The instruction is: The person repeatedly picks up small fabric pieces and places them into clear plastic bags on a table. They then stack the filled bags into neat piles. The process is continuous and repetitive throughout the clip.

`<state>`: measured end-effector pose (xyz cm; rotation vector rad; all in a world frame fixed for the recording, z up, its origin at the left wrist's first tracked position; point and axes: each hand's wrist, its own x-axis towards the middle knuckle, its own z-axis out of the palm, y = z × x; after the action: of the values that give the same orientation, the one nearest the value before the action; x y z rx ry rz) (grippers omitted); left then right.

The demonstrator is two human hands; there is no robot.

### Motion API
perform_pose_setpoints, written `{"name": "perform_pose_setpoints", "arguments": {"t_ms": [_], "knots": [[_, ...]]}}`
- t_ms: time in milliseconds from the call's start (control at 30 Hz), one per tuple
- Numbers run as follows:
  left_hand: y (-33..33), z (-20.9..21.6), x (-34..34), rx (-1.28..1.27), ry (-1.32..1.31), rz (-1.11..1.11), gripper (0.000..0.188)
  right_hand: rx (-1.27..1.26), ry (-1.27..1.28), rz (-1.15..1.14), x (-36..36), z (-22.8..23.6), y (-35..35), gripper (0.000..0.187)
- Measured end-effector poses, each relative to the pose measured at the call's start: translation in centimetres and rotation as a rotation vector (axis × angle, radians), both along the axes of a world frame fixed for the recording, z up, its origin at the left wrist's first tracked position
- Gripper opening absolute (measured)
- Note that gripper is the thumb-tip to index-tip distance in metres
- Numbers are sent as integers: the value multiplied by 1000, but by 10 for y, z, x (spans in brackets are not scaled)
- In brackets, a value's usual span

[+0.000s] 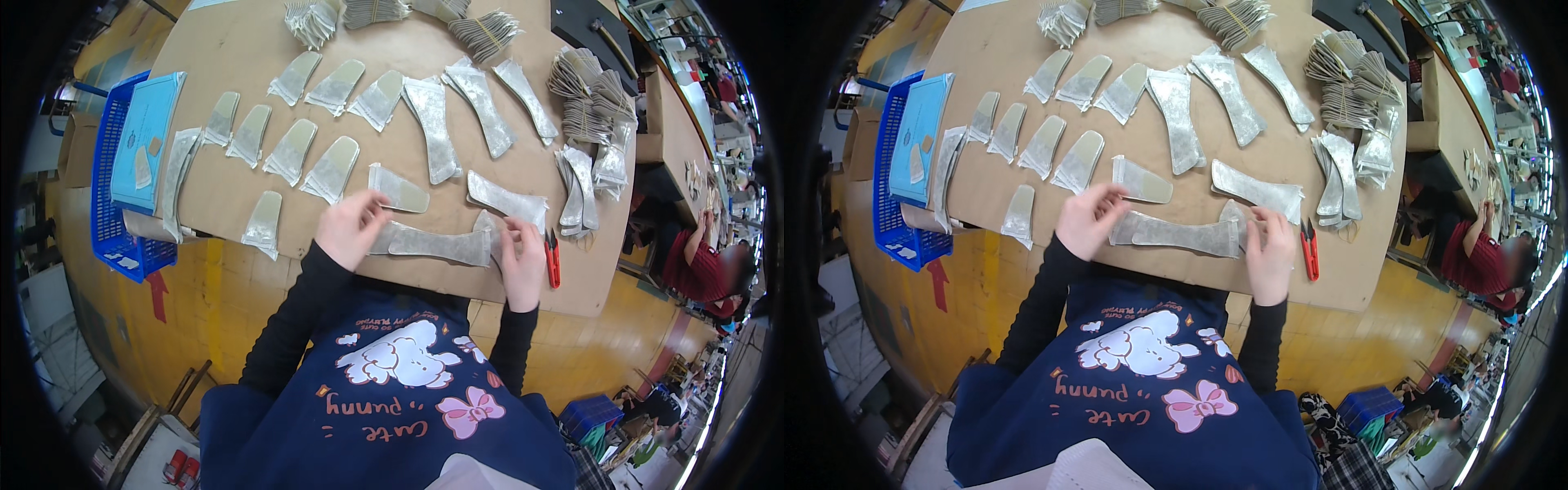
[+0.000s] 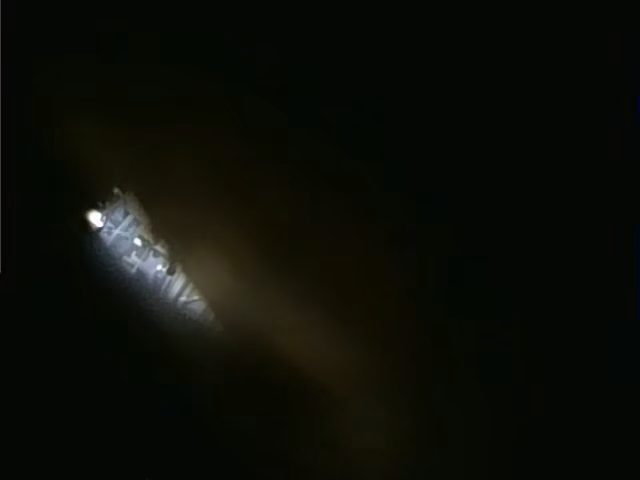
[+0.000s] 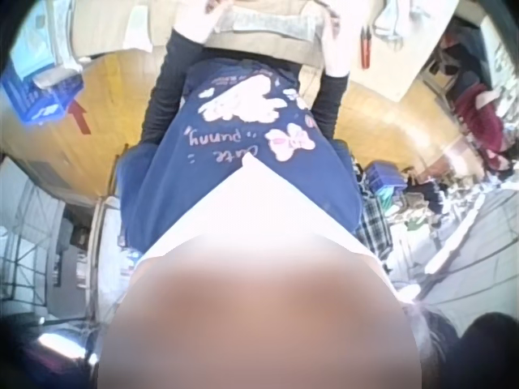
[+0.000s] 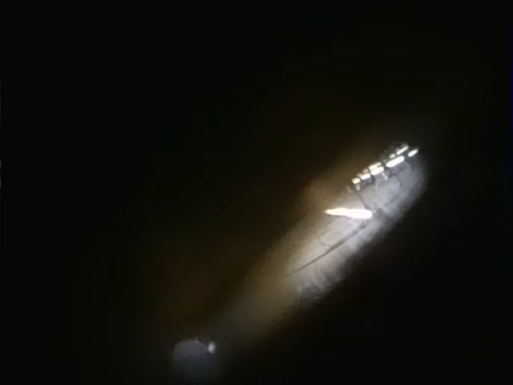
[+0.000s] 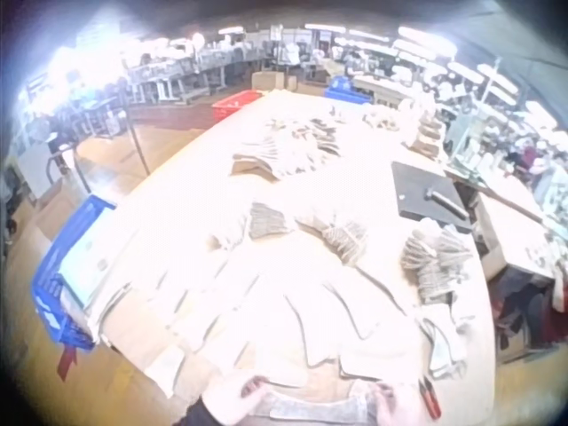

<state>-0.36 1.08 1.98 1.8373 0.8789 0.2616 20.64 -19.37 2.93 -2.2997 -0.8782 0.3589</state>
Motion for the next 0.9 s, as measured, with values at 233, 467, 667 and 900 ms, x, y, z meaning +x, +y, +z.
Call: {"name": "perform_pose_setpoints", "arguments": {"t_ms": [233,467,667,900], "knots": [[26,-20,33,41,124,49,57,-99,151,16,7,-1,-40,21],[24,-26,37,14,111,120,57,217,143,-9,22,46,-25,22],[26,-24,40,29,148,123,62,120,243,408,3,26,61,28],[25,-28,40,39,131,135,61,-60,248,525,-4,0,96,23]]}}
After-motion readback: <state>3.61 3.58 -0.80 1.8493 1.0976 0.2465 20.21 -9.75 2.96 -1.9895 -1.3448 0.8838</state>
